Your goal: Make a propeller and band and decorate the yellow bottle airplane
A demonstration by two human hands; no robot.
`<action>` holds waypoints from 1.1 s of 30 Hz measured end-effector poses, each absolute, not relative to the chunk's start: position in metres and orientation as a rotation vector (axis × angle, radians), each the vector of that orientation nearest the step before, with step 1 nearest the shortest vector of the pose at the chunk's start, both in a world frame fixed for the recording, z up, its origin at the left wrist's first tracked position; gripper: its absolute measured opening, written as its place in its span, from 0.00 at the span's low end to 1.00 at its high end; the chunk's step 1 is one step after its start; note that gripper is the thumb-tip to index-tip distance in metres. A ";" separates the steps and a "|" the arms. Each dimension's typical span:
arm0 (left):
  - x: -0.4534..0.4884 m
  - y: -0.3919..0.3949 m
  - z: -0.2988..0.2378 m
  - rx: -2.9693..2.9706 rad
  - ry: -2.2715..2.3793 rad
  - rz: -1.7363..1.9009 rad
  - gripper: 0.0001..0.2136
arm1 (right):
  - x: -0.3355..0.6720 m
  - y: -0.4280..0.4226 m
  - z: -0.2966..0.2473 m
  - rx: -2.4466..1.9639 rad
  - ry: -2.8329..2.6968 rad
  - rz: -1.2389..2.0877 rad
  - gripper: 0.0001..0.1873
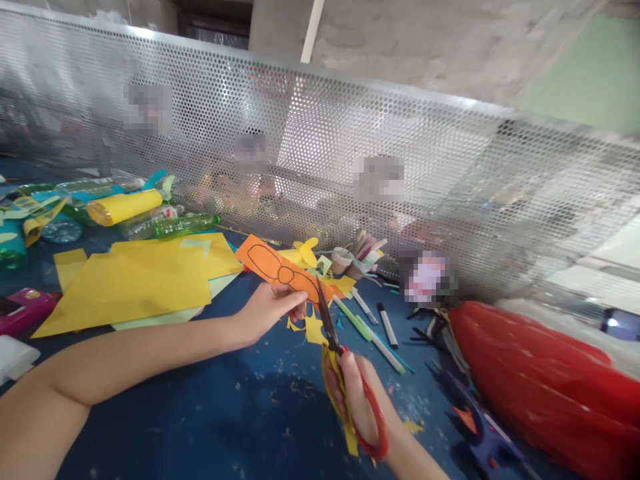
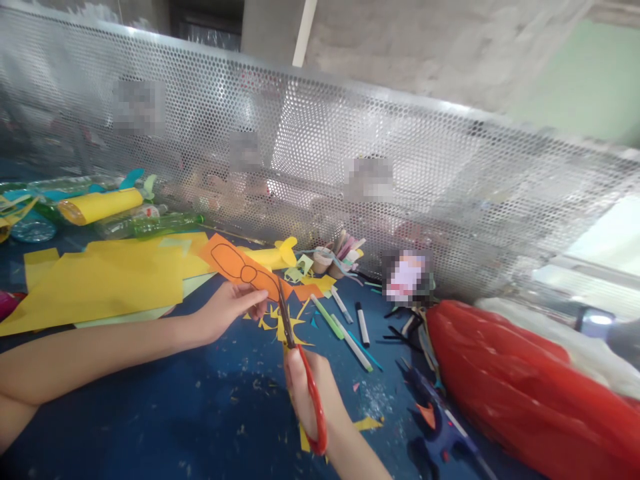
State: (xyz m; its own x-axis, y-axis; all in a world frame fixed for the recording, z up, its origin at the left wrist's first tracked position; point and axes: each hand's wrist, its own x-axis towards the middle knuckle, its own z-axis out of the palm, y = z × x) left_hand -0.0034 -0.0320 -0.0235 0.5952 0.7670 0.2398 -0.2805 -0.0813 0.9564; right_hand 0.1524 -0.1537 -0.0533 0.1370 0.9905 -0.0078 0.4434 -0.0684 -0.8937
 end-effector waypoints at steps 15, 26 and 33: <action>-0.004 -0.026 -0.025 1.398 0.477 0.929 0.13 | 0.153 -0.153 -0.049 -1.703 -1.471 0.825 0.29; -0.003 -0.020 -0.032 1.372 0.452 0.972 0.11 | 0.152 -0.155 -0.053 -1.748 -1.401 0.795 0.30; -0.001 -0.021 -0.024 1.226 0.444 0.960 0.13 | 0.154 -0.152 -0.052 -1.723 -1.456 0.820 0.30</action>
